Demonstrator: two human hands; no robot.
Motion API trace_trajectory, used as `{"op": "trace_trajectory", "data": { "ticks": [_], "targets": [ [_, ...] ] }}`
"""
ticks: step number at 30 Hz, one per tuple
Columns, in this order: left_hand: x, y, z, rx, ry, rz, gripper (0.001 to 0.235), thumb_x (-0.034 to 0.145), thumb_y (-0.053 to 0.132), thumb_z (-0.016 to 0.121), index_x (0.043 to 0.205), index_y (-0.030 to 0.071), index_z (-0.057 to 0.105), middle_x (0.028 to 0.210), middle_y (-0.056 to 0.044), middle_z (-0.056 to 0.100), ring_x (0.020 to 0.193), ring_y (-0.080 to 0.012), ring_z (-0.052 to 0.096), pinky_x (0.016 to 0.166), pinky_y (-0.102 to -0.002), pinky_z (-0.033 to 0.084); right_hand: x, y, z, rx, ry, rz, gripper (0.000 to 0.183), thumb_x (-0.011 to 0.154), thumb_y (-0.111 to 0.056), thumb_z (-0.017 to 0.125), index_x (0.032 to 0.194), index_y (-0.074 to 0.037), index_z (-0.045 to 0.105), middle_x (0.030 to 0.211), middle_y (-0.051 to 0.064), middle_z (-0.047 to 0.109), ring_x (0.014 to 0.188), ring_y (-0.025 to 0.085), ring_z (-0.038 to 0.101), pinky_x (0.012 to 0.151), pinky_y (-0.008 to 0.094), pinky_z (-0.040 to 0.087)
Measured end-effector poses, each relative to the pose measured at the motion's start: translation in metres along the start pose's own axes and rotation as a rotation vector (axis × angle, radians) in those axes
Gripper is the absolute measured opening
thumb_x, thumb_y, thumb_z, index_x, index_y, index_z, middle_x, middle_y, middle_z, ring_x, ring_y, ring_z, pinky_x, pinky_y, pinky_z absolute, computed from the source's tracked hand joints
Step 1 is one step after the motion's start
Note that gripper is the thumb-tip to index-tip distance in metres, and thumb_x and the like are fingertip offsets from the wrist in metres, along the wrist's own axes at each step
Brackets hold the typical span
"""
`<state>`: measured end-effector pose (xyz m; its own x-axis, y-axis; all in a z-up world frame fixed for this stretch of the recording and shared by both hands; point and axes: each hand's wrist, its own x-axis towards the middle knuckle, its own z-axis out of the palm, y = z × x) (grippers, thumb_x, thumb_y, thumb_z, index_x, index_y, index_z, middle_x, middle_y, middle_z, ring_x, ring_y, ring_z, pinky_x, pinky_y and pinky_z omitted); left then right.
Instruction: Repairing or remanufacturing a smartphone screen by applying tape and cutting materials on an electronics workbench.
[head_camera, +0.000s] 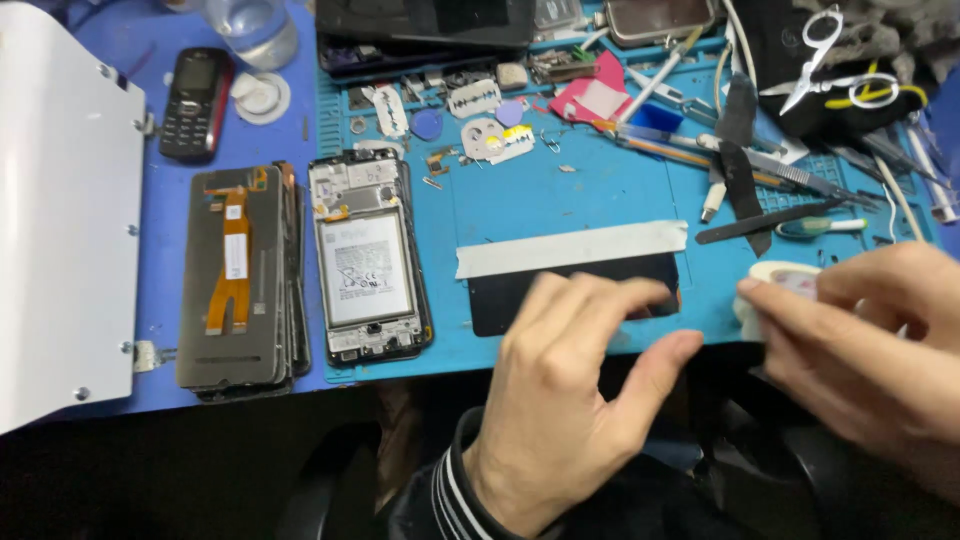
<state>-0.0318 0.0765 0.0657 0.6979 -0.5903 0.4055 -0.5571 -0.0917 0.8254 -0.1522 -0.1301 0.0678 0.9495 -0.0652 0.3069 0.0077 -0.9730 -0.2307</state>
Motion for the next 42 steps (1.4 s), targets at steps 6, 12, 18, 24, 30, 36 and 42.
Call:
{"op": "trace_trajectory", "data": {
  "ticks": [6, 12, 18, 24, 30, 36, 42],
  "targets": [
    [0.009, -0.002, -0.004, -0.305, -0.031, -0.147, 0.009, 0.1, 0.008, 0.06, 0.101, 0.007, 0.068, 0.095, -0.005, 0.074, 0.084, -0.0171, 0.07, 0.076, -0.029, 0.056, 0.046, -0.025, -0.013, -0.235, 0.096, -0.424, 0.043, 0.092, -0.025, 0.058, 0.133, -0.016, 0.065, 0.118, -0.001, 0.07, 0.076, 0.009, 0.071, 0.048, 0.028, 0.054],
    [0.014, -0.006, -0.021, -0.423, -0.13, -0.378, 0.013, 0.102, 0.02, 0.062, 0.094, 0.012, 0.069, 0.078, 0.003, 0.065, 0.065, -0.0059, 0.056, 0.06, -0.025, 0.048, 0.067, -0.052, -0.011, -0.282, 0.23, -0.549, 0.03, 0.097, -0.015, 0.061, 0.12, 0.001, 0.07, 0.104, 0.005, 0.066, 0.078, 0.021, 0.07, 0.067, 0.036, 0.057],
    [0.016, -0.006, -0.032, -0.284, -0.043, -0.223, 0.015, 0.085, 0.017, 0.062, 0.092, 0.01, 0.072, 0.085, 0.001, 0.077, 0.075, -0.0072, 0.07, 0.067, -0.023, 0.058, 0.077, -0.071, -0.009, -0.402, 0.256, -0.529, 0.016, 0.1, -0.003, 0.064, 0.113, -0.004, 0.075, 0.09, 0.003, 0.06, 0.062, 0.02, 0.059, 0.061, 0.035, 0.052],
    [0.018, -0.022, -0.026, -0.304, -0.041, -0.277, 0.002, 0.086, 0.01, 0.068, 0.084, 0.009, 0.068, 0.077, 0.001, 0.074, 0.068, -0.0076, 0.068, 0.066, -0.023, 0.058, 0.079, -0.068, -0.004, -0.388, 0.215, -0.56, 0.028, 0.101, -0.012, 0.054, 0.121, -0.003, 0.072, 0.099, 0.006, 0.065, 0.075, 0.023, 0.068, 0.066, 0.037, 0.055],
    [0.016, -0.025, -0.034, -0.222, -0.025, -0.177, 0.011, 0.097, 0.008, 0.061, 0.087, 0.009, 0.058, 0.08, -0.003, 0.066, 0.072, -0.0177, 0.064, 0.071, -0.03, 0.051, 0.085, -0.056, -0.002, -0.335, 0.109, -0.54, 0.041, 0.099, -0.034, 0.059, 0.133, -0.013, 0.069, 0.103, -0.002, 0.071, 0.042, 0.015, 0.052, 0.046, 0.029, 0.045],
    [-0.011, -0.027, -0.045, -0.235, -0.091, -0.359, 0.014, 0.096, 0.017, 0.062, 0.086, 0.008, 0.059, 0.078, -0.003, 0.067, 0.068, -0.0167, 0.066, 0.062, -0.028, 0.063, 0.056, -0.027, 0.009, -0.029, -0.368, -0.288, 0.082, 0.075, -0.062, 0.066, 0.149, -0.028, 0.056, 0.037, -0.015, 0.057, 0.031, 0.004, 0.059, 0.047, 0.032, 0.04],
    [-0.033, -0.034, -0.066, -0.101, 0.05, -0.499, 0.016, 0.095, 0.017, 0.066, 0.083, 0.011, 0.058, 0.07, 0.0, 0.062, 0.049, -0.0107, 0.066, 0.046, -0.021, 0.064, 0.029, -0.019, 0.044, 0.078, -0.478, -0.529, 0.088, 0.07, -0.077, 0.068, 0.146, -0.034, 0.055, 0.073, -0.001, 0.064, 0.096, 0.03, 0.074, 0.102, 0.046, 0.059]
  ]
}}
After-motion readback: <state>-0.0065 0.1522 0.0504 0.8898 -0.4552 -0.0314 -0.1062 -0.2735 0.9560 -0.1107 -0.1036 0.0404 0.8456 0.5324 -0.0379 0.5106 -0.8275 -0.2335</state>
